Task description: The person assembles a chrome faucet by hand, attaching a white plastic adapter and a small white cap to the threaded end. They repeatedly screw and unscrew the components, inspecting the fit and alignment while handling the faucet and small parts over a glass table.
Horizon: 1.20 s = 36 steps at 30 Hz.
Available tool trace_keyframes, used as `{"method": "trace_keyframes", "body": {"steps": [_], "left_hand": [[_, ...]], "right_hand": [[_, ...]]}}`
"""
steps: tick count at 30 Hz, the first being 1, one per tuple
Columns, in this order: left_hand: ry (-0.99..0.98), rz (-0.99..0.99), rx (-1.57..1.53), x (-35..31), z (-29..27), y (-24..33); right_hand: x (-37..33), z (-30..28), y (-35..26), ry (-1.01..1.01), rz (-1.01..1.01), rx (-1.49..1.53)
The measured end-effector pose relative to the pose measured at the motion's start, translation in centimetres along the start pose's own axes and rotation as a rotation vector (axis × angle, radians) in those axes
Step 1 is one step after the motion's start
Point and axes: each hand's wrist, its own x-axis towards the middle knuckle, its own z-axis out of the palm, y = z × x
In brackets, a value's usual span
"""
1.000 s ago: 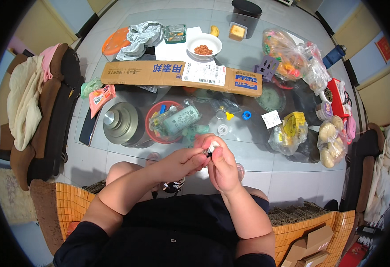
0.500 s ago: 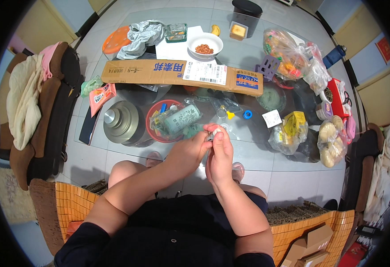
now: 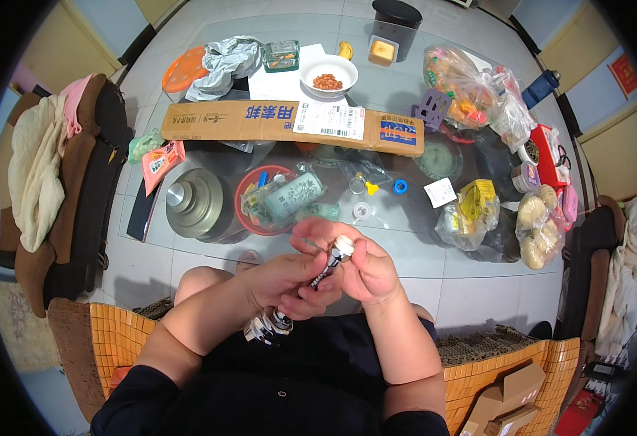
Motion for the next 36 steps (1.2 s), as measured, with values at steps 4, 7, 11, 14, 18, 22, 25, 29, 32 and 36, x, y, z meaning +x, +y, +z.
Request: {"method": "trace_keyframes", "body": {"steps": [4,7,11,14,18,22,25,29,32,36], "left_hand": [[0.071,0.020,0.034,-0.2,-0.4,0.0],[0.214,-0.001,0.175,-0.4,-0.3,0.2],[0.306,-0.027,0.407,-0.5,-0.6,0.1],[0.317,-0.059,0.581,-0.7,-0.2,0.5],[0.293,0.105,0.847,-0.2,0.1,-0.1],[0.213,0.024,0.609,-0.2,-0.1,0.1],[0.243,-0.003,0.551,-0.1,-0.4,0.1],[0.423,0.006,0.743,0.0,-0.1,0.2],[0.516,0.024,0.896,0.1,-0.1,0.1],[0.558,0.075,1.065,0.3,-0.1,0.1]], "right_hand": [[0.3,-0.3,0.5,0.043,-0.038,-0.033],[0.0,0.2,0.5,0.130,-0.016,-0.125],[-0.3,0.1,0.5,0.120,0.000,-0.171],[-0.4,0.6,0.2,0.050,-0.021,-0.225],[-0.4,1.8,-0.8,0.024,-0.021,-0.291],[-0.3,2.0,-1.0,0.038,-0.016,-0.308],[-0.5,1.1,-0.5,0.083,-0.044,-0.311],[-0.7,0.9,0.2,0.167,-0.048,-0.283],[-0.8,1.0,0.3,0.183,-0.050,-0.281],[-0.8,1.1,0.6,0.224,-0.072,-0.285]]}}
